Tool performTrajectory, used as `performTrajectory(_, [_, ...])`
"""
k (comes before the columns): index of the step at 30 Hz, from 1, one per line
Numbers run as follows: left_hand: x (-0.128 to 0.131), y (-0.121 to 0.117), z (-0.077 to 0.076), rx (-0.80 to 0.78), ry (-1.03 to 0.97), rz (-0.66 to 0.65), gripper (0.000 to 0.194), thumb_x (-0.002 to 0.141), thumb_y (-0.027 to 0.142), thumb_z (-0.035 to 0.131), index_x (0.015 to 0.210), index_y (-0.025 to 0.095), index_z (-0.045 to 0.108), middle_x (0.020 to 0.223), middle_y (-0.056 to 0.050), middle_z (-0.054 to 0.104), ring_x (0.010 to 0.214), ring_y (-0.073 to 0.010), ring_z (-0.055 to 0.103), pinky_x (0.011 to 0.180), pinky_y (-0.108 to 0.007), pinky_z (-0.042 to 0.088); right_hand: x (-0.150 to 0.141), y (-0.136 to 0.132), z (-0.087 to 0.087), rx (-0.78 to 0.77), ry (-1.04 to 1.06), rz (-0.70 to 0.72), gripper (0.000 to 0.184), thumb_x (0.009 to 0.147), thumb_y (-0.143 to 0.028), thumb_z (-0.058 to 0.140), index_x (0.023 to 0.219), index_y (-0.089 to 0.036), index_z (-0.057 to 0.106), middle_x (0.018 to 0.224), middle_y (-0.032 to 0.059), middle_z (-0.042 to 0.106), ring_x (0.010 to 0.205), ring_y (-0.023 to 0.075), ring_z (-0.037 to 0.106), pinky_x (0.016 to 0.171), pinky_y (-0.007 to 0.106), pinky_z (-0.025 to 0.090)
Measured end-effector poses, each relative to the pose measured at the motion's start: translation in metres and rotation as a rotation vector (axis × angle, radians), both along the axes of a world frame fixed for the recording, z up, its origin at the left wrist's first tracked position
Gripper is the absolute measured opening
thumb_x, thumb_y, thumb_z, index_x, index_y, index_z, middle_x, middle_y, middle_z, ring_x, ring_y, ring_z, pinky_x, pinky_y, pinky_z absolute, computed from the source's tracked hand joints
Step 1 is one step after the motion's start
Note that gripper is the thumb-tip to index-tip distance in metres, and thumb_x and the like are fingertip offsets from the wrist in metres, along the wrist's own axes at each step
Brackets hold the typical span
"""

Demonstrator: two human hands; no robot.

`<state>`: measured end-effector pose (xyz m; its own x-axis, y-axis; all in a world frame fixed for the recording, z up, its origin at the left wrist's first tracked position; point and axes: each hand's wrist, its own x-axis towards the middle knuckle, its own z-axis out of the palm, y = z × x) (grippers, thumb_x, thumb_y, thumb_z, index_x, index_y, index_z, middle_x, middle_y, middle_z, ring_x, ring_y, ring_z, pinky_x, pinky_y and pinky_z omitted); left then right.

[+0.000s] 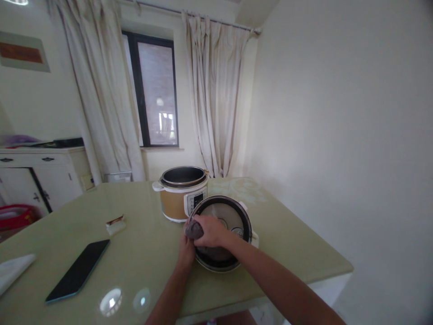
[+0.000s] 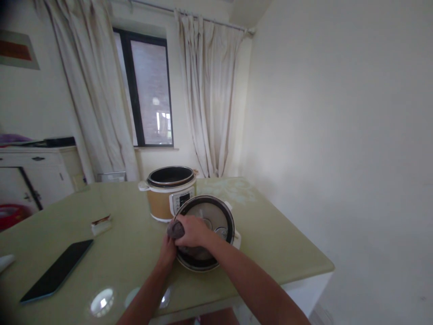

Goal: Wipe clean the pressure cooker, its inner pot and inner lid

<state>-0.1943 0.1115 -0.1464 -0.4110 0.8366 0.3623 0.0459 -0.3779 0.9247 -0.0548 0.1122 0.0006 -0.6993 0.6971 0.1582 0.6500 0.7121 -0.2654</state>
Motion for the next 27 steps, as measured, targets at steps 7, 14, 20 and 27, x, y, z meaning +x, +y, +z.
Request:
performTrajectory(7, [0.004, 0.000, 0.011, -0.021, 0.070, 0.074, 0.068, 0.104, 0.068, 0.037, 0.143, 0.019, 0.062, 0.149, -0.015, 0.064, 0.144, -0.0284, 0.056, 0.127, -0.048, 0.039, 0.050, -0.008, 0.014, -0.113, -0.368, 0.057, 0.052, 0.068, -0.047, 0.087, 0.113, -0.024, 0.078, 0.111, 0.0090, 0.080, 0.102, 0.0315, 0.075, 0.080, 0.035, 0.055])
performTrajectory(14, [0.003, 0.000, 0.007, -0.053, 0.115, 0.090, 0.068, 0.105, 0.066, 0.036, 0.147, 0.018, 0.059, 0.154, -0.015, 0.062, 0.149, -0.0277, 0.052, 0.128, -0.048, 0.037, 0.050, 0.005, 0.056, 0.250, -0.559, -0.281, 0.035, 0.079, -0.024, 0.083, 0.113, -0.017, 0.078, 0.119, 0.0197, 0.074, 0.110, 0.0359, 0.072, 0.085, 0.043, 0.059])
performTrajectory(20, [0.005, -0.004, 0.008, -0.055, 0.142, 0.067, 0.063, 0.107, 0.060, 0.036, 0.150, 0.019, 0.058, 0.157, -0.012, 0.059, 0.152, -0.0252, 0.049, 0.130, -0.045, 0.035, 0.037, 0.038, 0.064, 0.451, -0.304, -0.391, 0.046, 0.090, -0.021, 0.072, 0.135, -0.021, 0.062, 0.132, 0.0187, 0.063, 0.119, 0.0330, 0.062, 0.089, 0.041, 0.057])
performTrajectory(27, [0.001, 0.001, -0.001, -0.064, 0.049, 0.054, 0.062, 0.103, 0.064, 0.043, 0.137, 0.019, 0.067, 0.140, -0.014, 0.071, 0.138, -0.0306, 0.062, 0.123, -0.050, 0.045, -0.008, 0.016, 0.016, 0.202, -0.094, -0.053, 0.059, 0.082, -0.046, 0.077, 0.134, -0.024, 0.060, 0.126, 0.0116, 0.069, 0.109, 0.0295, 0.068, 0.088, 0.039, 0.055])
